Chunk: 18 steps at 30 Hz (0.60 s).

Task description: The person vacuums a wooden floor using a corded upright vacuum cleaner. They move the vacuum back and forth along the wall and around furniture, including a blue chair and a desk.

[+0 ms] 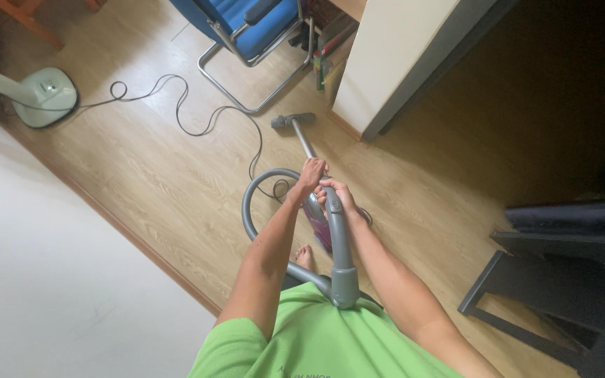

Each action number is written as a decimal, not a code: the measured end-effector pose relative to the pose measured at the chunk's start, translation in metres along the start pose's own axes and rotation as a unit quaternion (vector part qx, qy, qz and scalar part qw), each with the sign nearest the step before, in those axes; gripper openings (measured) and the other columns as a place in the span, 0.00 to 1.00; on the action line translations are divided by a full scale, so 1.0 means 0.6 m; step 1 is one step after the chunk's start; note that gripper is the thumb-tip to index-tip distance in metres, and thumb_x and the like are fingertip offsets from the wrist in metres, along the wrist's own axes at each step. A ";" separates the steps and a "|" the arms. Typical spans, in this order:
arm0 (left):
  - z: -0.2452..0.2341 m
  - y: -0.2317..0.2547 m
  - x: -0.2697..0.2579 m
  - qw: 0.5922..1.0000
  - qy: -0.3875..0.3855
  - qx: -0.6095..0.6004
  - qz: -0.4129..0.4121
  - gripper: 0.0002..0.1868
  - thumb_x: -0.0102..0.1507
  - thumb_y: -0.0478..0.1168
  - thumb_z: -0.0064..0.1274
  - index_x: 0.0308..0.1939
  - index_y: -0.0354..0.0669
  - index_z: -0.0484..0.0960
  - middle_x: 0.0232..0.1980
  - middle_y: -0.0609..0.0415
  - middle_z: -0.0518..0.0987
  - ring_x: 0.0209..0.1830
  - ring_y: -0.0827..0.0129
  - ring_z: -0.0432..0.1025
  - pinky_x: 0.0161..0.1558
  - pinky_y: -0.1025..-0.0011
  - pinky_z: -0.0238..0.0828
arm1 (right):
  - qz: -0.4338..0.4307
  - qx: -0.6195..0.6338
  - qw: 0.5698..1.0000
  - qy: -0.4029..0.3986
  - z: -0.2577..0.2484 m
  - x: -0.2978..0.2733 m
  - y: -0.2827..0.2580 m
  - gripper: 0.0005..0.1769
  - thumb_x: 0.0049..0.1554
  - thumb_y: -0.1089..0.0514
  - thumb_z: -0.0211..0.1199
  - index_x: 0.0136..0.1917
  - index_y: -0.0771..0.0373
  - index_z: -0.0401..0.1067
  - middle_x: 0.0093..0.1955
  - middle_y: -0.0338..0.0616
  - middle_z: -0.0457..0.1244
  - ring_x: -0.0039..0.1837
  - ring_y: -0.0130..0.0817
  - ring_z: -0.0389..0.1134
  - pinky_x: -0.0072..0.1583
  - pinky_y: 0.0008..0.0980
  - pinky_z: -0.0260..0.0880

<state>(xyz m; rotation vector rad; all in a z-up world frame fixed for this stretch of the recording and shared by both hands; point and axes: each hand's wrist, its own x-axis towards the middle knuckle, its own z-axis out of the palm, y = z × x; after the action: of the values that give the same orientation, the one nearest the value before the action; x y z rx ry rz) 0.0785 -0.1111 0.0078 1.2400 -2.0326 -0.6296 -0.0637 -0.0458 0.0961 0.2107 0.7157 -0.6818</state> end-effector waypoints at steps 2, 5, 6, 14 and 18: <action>-0.010 -0.013 0.010 1.000 -0.009 -0.007 0.001 0.05 0.64 0.38 0.42 0.37 0.45 0.74 0.41 0.50 0.77 0.53 0.53 0.71 0.62 0.60 0.60 | -0.017 0.008 1.000 0.002 0.006 0.021 -0.004 0.10 0.60 0.60 0.60 0.48 0.66 0.62 0.39 0.43 0.62 0.35 0.24 0.66 0.34 0.21 0.71; -0.024 -0.028 0.026 1.000 -0.002 -0.008 0.016 0.05 0.64 0.38 0.42 0.38 0.44 0.74 0.41 0.49 0.77 0.52 0.52 0.70 0.61 0.59 0.60 | -0.034 0.003 0.999 0.014 0.022 0.048 -0.009 0.09 0.59 0.60 0.60 0.50 0.64 0.62 0.40 0.44 0.62 0.34 0.23 0.65 0.34 0.20 0.70; -0.029 -0.034 0.033 1.000 0.003 -0.007 0.022 0.05 0.63 0.39 0.43 0.38 0.44 0.74 0.41 0.48 0.77 0.52 0.52 0.70 0.60 0.59 0.60 | -0.038 -0.001 0.999 0.020 0.029 0.056 -0.012 0.09 0.58 0.60 0.60 0.51 0.63 0.62 0.40 0.44 0.62 0.34 0.23 0.65 0.33 0.20 0.70; -0.049 -0.064 0.047 1.000 -0.023 -0.014 0.009 0.05 0.64 0.37 0.42 0.36 0.45 0.74 0.41 0.50 0.78 0.52 0.53 0.71 0.60 0.61 0.61 | -0.067 -0.012 0.998 0.016 0.055 0.078 -0.004 0.13 0.58 0.61 0.60 0.55 0.59 0.61 0.41 0.44 0.62 0.35 0.23 0.65 0.34 0.21 0.70; -0.051 -0.067 0.048 0.999 0.011 -0.009 0.030 0.04 0.62 0.38 0.45 0.36 0.45 0.74 0.41 0.49 0.78 0.52 0.53 0.71 0.60 0.60 0.61 | -0.055 -0.010 0.998 0.029 0.063 0.083 -0.009 0.14 0.58 0.60 0.60 0.56 0.58 0.62 0.40 0.45 0.62 0.34 0.24 0.65 0.33 0.21 0.71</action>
<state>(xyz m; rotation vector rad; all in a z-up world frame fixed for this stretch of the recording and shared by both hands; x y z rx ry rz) 0.1151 -0.1564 0.0084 1.1657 -2.0330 -0.6027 -0.0195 -0.0902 0.0916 0.1739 0.7940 -0.7752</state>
